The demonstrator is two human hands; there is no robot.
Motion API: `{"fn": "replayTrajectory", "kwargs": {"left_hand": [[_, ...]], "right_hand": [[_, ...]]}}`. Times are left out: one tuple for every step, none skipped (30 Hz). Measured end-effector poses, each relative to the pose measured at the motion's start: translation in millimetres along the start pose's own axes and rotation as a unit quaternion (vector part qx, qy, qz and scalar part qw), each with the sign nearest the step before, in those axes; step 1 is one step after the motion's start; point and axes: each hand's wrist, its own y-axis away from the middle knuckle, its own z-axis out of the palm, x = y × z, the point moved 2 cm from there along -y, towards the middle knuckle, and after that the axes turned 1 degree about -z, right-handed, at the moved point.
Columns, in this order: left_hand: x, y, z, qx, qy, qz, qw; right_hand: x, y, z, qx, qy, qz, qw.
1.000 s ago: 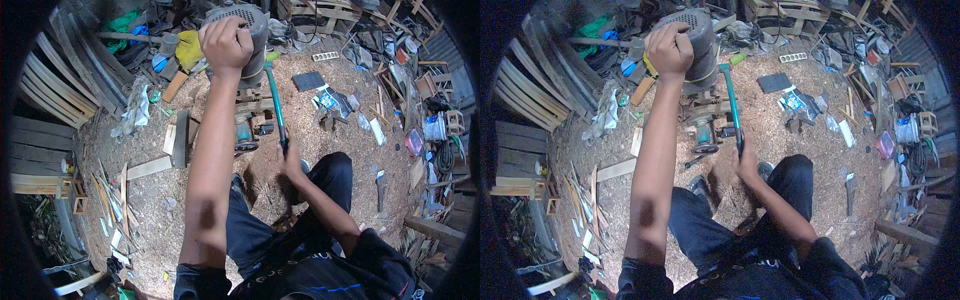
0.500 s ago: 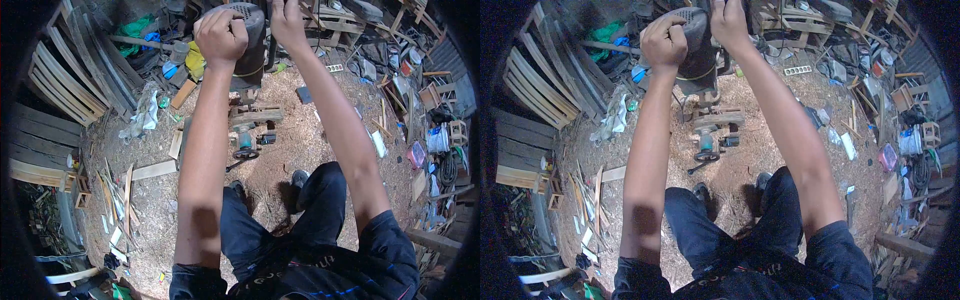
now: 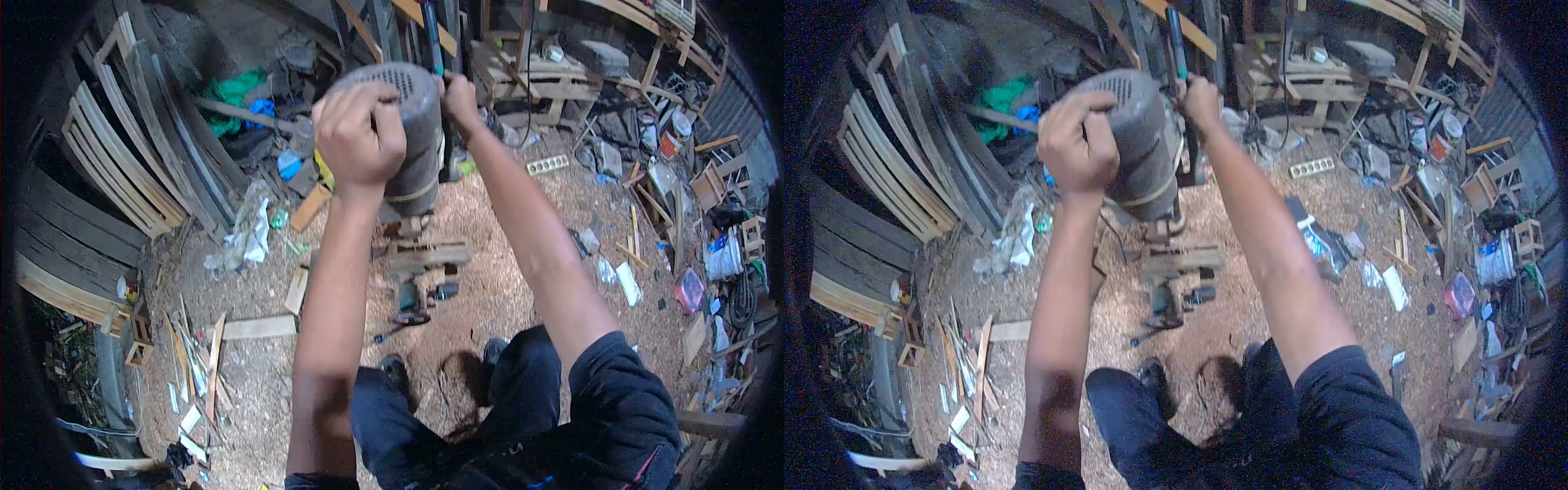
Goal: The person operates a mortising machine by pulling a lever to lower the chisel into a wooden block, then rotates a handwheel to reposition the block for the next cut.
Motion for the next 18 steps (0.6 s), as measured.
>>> {"fn": "replayTrajectory", "kwargs": {"left_hand": [[1, -1, 0, -0.002, 0.0, -0.003, 1.0], [2, -2, -2, -0.003, 0.0, -0.004, 1.0], [3, -3, -2, -0.004, 0.002, -0.006, 1.0], [4, -5, -1, -0.005, 0.003, -0.009, 1.0], [3, -8, 0, -0.003, 0.003, -0.003, 1.0], [3, -8, 0, -0.002, 0.002, -0.001, 1.0], [3, -6, -2, -0.007, -0.001, -0.004, 1.0], [2, -4, -1, 0.004, -0.006, 0.007, 1.0], [-4, 0, 1, 0.001, -0.006, 0.014, 1.0], [-3, 0, -1, 0.011, -0.012, 0.033, 0.999], [-2, 4, -7, -0.019, -0.002, 0.029, 0.999], [-3, 15, -11, 0.004, 0.01, 0.032, 0.999], [-5, 20, -13, 0.038, 0.022, 0.046, 0.998], [-2, 44, -27, 0.018, 0.007, 0.003, 1.0], [-3, 77, -42, 0.013, 0.008, -0.044, 0.999], [-2, 118, -61, 0.001, 0.007, -0.097, 0.995], [6, 164, -81, -0.053, -0.002, -0.209, 0.976], [3, 220, -97, -0.147, -0.039, -0.302, 0.941]], "right_hand": [[-7, 0, -6, -0.019, -0.045, 0.029, 0.998], [-14, 1, -10, -0.038, -0.061, 0.056, 0.996], [-17, -2, -14, -0.056, -0.075, 0.082, 0.992], [-9, -6, -8, -0.056, -0.075, 0.076, 0.993], [-2, -8, 0, -0.058, -0.075, 0.069, 0.993], [-3, -7, -1, -0.052, -0.053, 0.069, 0.995], [-2, -7, -4, -0.05, -0.067, 0.063, 0.995], [3, -2, -8, -0.055, -0.082, 0.063, 0.993], [11, 18, -9, -0.066, -0.097, 0.071, 0.991], [23, 40, -8, -0.032, -0.095, 0.095, 0.99], [35, 59, -11, 0.005, -0.091, 0.113, 0.989], [37, 90, -28, 0.004, -0.087, 0.135, 0.987], [15, 128, -58, -0.002, -0.169, 0.149, 0.974], [50, 175, -43, 0.045, -0.166, 0.143, 0.975], [27, 223, -71, -0.014, -0.173, 0.139, 0.975], [22, 271, -86, -0.126, -0.121, 0.186, 0.967], [31, 329, -88, -0.254, -0.191, 0.266, 0.91], [5, 362, -110, -0.398, -0.093, 0.25, 0.878]]}}
